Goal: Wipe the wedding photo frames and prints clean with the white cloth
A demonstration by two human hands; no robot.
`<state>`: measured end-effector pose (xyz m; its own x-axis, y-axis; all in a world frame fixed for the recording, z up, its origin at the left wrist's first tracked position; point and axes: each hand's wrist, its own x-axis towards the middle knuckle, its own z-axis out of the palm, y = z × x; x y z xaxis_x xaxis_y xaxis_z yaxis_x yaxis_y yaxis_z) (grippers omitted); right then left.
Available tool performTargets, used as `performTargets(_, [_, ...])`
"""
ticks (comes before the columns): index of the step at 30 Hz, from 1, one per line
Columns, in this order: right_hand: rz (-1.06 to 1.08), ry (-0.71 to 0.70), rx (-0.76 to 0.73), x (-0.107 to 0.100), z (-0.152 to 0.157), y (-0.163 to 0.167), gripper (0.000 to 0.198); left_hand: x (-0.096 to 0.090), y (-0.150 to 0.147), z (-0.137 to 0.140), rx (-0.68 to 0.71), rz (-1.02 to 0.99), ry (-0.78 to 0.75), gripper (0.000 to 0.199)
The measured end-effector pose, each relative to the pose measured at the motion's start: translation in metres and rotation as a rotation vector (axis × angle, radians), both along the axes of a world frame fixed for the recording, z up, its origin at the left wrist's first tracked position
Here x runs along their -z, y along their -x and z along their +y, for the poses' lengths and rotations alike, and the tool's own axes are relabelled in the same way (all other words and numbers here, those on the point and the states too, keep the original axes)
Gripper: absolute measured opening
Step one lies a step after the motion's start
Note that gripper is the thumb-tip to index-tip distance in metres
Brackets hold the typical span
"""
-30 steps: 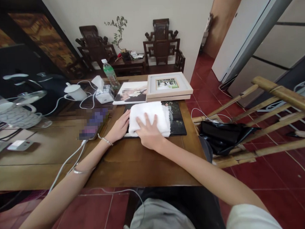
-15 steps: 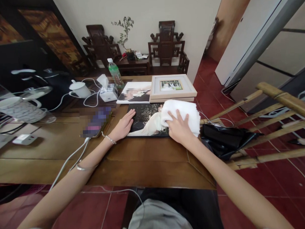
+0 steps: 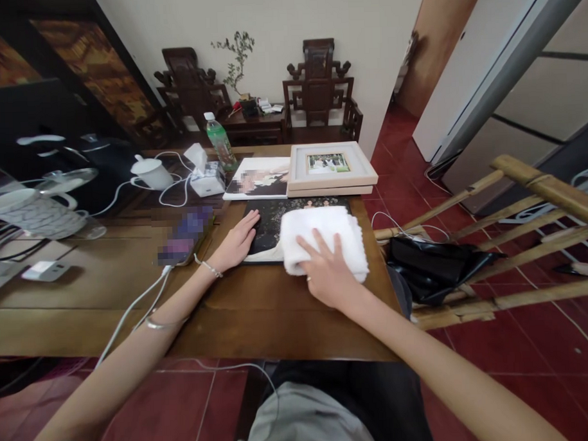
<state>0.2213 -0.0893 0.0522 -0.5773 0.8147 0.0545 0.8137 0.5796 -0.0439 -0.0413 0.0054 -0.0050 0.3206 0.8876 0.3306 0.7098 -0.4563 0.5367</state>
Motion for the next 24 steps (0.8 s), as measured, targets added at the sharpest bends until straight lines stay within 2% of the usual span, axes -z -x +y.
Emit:
performTargets(3, [-0.044, -0.051, 0.135, 0.0, 0.007, -0.03, 0.049, 0.0, -0.001, 0.0, -0.007, 0.0, 0.001, 0.047])
performTargets(5, [-0.074, -0.08, 0.211, 0.0, 0.013, -0.037, 0.048, -0.001, -0.002, 0.0, -0.011, 0.008, 0.008, 0.047])
performTargets(8, [-0.103, -0.077, 0.311, -0.002, 0.026, -0.021, 0.048, -0.003, -0.004, -0.002, -0.016, 0.015, 0.016, 0.047])
performTargets(11, [-0.101, 0.006, 0.34, -0.005, 0.041, 0.019, 0.048, -0.007, -0.005, -0.004, -0.026, -0.024, 0.022, 0.048])
performTargets(14, [-0.084, 0.061, 0.222, -0.005, 0.048, 0.063, 0.046, -0.013, -0.004, -0.006, -0.04, -0.159, 0.027, 0.052])
performTargets(17, [-0.046, 0.015, 0.0, -0.002, 0.041, 0.091, 0.043, -0.019, 0.0, -0.008, -0.074, -0.356, 0.017, 0.058])
performTargets(20, [0.016, -0.054, -0.197, -0.001, 0.025, 0.094, 0.042, -0.022, 0.001, -0.01, -0.1, -0.436, -0.012, 0.063])
performTargets(24, [0.025, 0.028, -0.385, -0.005, 0.005, 0.068, 0.039, -0.024, -0.002, -0.012, -0.086, -0.365, -0.055, 0.068])
